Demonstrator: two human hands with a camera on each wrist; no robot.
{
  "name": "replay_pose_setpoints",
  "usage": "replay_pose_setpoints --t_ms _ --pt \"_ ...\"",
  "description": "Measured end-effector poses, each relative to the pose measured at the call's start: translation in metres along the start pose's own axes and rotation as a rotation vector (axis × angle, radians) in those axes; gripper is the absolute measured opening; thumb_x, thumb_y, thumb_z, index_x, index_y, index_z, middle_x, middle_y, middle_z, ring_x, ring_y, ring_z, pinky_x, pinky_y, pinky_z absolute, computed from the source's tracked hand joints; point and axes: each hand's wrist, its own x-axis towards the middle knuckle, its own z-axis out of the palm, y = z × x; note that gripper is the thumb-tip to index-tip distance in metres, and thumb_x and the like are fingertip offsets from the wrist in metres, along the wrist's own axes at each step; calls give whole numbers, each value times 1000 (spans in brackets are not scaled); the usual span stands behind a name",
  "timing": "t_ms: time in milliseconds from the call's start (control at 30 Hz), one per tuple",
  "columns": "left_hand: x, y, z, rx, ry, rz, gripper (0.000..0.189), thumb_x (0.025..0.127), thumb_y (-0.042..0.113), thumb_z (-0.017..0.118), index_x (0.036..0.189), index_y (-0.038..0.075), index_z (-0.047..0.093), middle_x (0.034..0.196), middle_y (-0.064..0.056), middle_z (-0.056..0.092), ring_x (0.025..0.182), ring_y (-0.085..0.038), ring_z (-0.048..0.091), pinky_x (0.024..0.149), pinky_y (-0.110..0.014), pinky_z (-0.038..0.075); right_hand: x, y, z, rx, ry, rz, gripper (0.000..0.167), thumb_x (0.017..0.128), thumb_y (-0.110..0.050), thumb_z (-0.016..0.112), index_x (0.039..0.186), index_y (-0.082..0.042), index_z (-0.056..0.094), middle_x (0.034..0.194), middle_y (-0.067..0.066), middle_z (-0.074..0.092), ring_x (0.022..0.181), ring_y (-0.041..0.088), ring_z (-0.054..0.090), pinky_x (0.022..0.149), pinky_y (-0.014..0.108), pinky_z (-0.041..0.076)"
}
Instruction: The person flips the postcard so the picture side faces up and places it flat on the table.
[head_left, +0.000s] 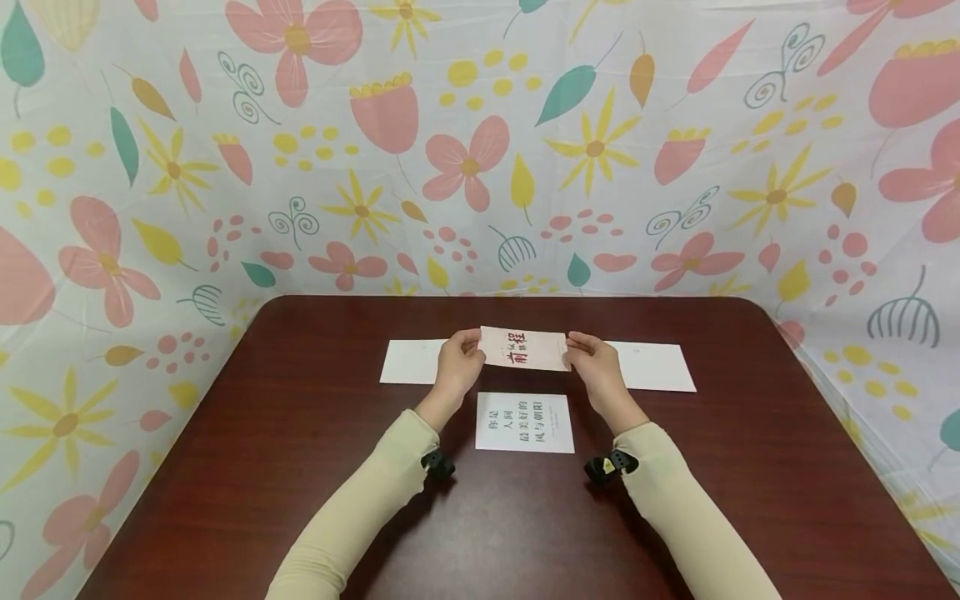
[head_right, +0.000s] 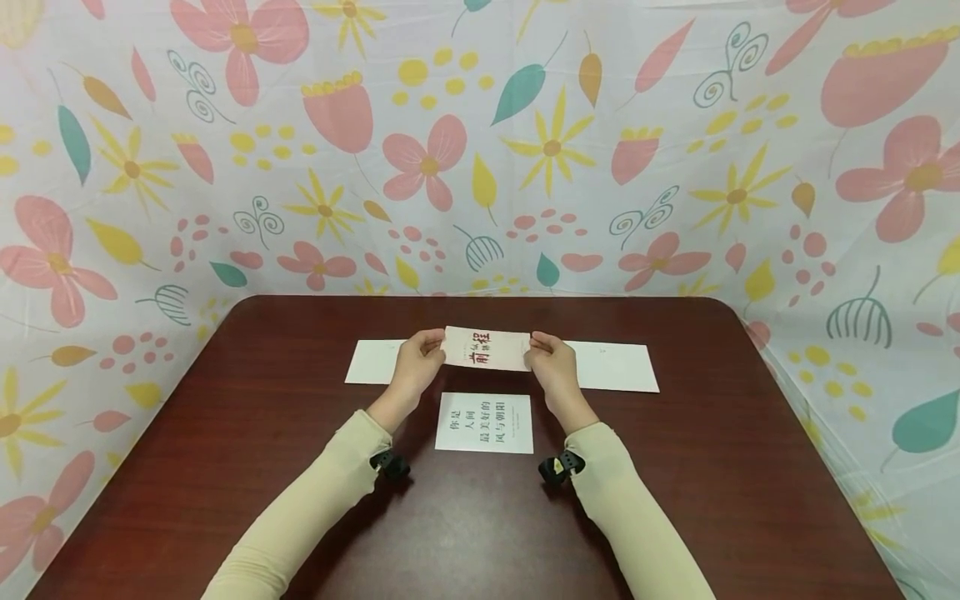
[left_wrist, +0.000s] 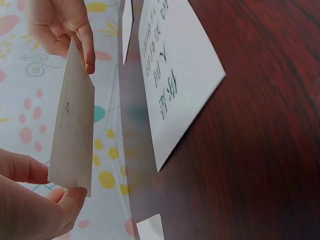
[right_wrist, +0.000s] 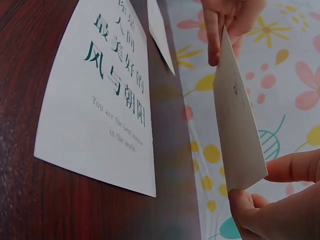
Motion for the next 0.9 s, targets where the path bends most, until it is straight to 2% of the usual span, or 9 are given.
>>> replay_pose_setpoints --t_ms 233,367,533,700,800,900 --pt "3 -3 -1 71 6 33 42 85 -10 52 127 -9 55 122 -22 58 115 -31 58 94 -30 48 1 3 0 -23 1 -23 57 86 8 51 142 5 41 139 21 45 126 28 46 73 12 43" --pt "3 -4 -1 113 2 32 43 86 -8 53 129 -10 53 122 -23 55 115 -31 58 92 -28 49 2 5 0 -49 9 -29 54 88 7 51 141 5 42 138 20 46 127 29 46 74 12 45" --pt "0 -4 -1 168 -10 40 40 88 -7 53 128 -10 55 122 -22 53 114 -31 57 91 -29 50 3 6 1 -92 34 -13 48 89 5 52 137 5 48 134 21 51 119 27 51 71 15 46" --pt "0 -4 -1 176 -24 28 37 88 -6 54 125 -8 58 121 -22 53 114 -32 57 92 -32 50 2 6 1 -111 39 3 45 89 3 51 134 5 52 131 23 52 107 24 49 68 19 42" --pt "1 -5 0 186 -28 21 37 87 -5 54 123 -7 60 119 -22 54 113 -31 58 91 -33 50 1 6 0 -123 35 18 44 91 1 51 134 3 52 135 22 50 106 24 48 73 23 42" --pt "2 -6 -1 220 -29 26 37 86 -5 55 122 -7 60 115 -21 58 108 -30 59 88 -33 51 2 7 -1 -135 26 28 42 94 -2 49 136 3 51 139 20 48 115 25 48 86 29 43"
